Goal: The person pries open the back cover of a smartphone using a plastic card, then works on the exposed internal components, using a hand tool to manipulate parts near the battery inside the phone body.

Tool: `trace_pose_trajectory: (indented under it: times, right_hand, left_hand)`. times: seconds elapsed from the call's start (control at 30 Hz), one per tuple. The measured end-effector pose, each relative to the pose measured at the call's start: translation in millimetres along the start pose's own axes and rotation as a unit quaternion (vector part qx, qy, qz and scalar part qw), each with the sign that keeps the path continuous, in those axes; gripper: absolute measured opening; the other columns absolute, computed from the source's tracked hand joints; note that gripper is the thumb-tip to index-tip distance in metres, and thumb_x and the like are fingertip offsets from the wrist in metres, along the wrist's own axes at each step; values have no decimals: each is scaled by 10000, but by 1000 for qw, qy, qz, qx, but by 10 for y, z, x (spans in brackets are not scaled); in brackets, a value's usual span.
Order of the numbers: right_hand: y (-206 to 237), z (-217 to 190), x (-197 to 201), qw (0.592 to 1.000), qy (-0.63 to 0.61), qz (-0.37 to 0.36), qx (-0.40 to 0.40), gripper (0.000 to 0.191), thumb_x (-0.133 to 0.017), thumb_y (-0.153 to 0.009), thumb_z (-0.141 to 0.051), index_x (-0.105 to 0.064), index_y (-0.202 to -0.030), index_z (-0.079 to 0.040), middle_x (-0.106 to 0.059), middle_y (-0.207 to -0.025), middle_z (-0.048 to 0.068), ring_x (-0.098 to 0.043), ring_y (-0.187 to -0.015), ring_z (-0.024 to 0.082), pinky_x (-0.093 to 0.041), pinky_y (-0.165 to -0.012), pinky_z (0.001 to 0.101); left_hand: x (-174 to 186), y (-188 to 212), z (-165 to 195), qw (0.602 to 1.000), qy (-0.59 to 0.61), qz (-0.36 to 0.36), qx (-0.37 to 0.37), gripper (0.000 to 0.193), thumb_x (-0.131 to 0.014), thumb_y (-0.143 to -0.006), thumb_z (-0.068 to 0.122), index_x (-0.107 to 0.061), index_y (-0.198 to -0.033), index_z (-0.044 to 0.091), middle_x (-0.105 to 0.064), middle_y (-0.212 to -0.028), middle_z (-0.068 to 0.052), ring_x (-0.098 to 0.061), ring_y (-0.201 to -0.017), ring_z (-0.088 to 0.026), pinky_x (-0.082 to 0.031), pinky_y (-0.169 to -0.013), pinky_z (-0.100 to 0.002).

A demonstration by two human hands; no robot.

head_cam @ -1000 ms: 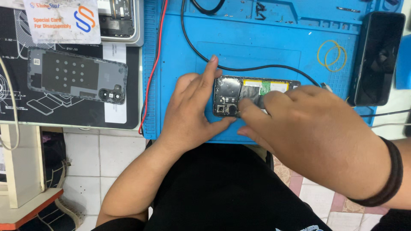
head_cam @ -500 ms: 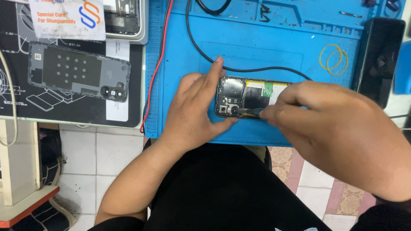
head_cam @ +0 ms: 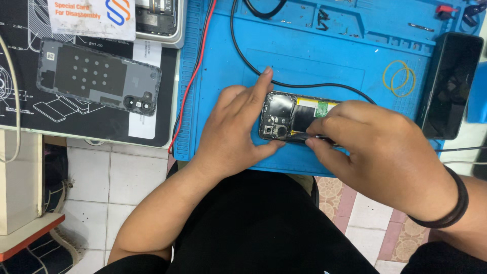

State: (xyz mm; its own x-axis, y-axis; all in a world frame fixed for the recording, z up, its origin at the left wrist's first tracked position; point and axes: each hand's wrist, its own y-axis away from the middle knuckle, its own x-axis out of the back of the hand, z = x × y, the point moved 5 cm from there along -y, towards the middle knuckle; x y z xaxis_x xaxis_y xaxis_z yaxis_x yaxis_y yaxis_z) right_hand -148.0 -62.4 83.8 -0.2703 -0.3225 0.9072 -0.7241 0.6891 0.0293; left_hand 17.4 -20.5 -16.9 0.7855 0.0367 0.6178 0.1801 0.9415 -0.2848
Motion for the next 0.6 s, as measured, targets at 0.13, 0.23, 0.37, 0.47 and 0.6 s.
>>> trace_pose_trajectory:
  times: [0.13, 0.23, 0.37, 0.47, 0.6]
  right_hand:
    - [-9, -12, -4, 1000, 20, -2, -2, 181, -836, -759, -151, -746, -883, -54, -619, -734, 75, -614, -572, 251, -492, -485, 359]
    - [-14, -34, 1, 1000, 23, -2, 3, 179, -833, -759, -154, -744, -876, -52, -614, -727, 75, -612, -567, 250, -490, -482, 362]
    - [-29, -77, -5, 1000, 27, 0, 9, 176, -828, -760, -152, -741, -876, -52, -609, -731, 75, -614, -581, 256, -492, -489, 370]
    - [-45, -87, -15, 1000, 26, -6, 6, 183, -831, -756, -159, -738, -866, -47, -610, -732, 73, -616, -570, 249, -494, -479, 366]
    - [-47, -105, -11, 1000, 23, -6, 10, 174, -832, -761, -159, -731, -846, -46, -602, -718, 71, -611, -564, 247, -487, -472, 368]
  left_hand:
    - [1, 3, 5, 1000, 2, 5, -3, 1199, -962, -697, 289, -227, -1616, 55, -619, -1420, -105, -561, -1228, -311, -444, -1096, -395]
    - [-1, 6, 5, 1000, 7, 8, -6, 1194, -958, -707, 287, -225, -1621, 60, -616, -1429, -101, -562, -1235, -307, -446, -1102, -391]
    - [6, 16, -11, 1000, 10, 5, -2, 1188, -956, -715, 281, -225, -1625, 59, -624, -1412, -88, -563, -1246, -309, -441, -1110, -396]
    - [11, 19, -15, 1000, 17, 3, -2, 1189, -954, -705, 273, -226, -1620, 56, -616, -1429, -103, -560, -1232, -313, -440, -1103, -395]
    - [16, 21, -5, 1000, 14, 6, -8, 1184, -953, -715, 274, -224, -1621, 55, -612, -1433, -108, -560, -1234, -311, -439, -1106, -395]
